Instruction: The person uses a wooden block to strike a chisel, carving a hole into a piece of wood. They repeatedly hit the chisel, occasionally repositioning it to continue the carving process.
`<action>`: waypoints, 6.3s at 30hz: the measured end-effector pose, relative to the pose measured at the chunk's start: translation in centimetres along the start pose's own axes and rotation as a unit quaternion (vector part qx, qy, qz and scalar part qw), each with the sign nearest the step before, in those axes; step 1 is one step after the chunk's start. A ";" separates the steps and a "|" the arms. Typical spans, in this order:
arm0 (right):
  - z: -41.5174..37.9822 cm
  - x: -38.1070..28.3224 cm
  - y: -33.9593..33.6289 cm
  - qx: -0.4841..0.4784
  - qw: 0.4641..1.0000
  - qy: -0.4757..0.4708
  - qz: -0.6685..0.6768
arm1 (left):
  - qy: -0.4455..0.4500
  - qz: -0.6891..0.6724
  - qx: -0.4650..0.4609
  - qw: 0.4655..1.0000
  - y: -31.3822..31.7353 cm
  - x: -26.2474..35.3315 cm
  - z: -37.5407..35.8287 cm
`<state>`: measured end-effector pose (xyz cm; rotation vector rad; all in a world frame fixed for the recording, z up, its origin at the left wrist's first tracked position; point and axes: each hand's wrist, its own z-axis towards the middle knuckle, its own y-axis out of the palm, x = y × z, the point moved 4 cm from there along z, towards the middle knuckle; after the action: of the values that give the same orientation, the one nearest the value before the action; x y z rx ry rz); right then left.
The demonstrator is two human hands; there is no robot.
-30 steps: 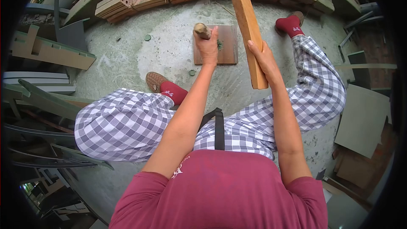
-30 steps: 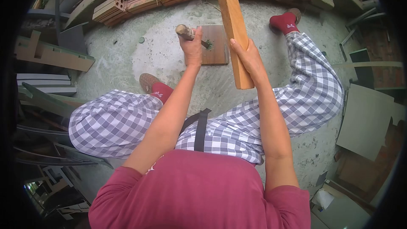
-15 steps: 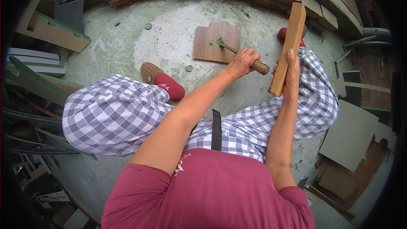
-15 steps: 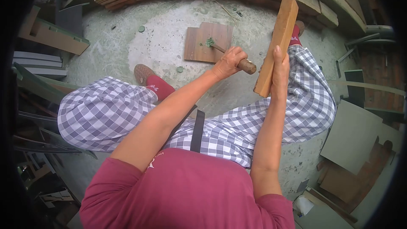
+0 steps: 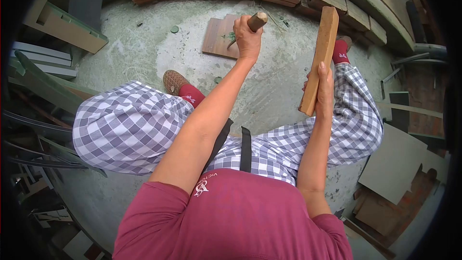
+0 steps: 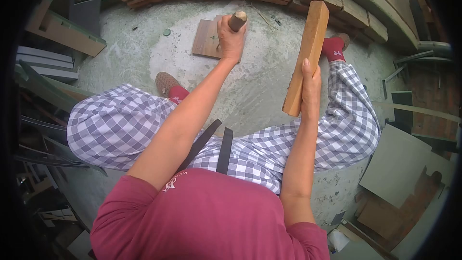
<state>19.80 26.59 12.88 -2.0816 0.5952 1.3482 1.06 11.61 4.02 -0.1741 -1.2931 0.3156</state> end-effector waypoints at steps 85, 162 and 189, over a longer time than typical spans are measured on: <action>0.1 1.1 0.5 0.019 0.995 -0.027 -0.098 | -0.163 -0.276 -0.035 0.947 2.8 -2.5 0.8; -3.6 -3.3 5.5 0.005 0.955 -0.154 -0.253 | 0.085 -0.029 -0.053 0.994 4.8 3.0 0.8; -2.9 4.5 3.5 -0.007 0.992 -0.036 -0.120 | 0.094 0.008 -0.106 0.990 5.9 1.2 -1.8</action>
<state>21.22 21.76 8.83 -2.0308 0.2956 1.2846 2.27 17.64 2.89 -0.3862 -1.1364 0.1699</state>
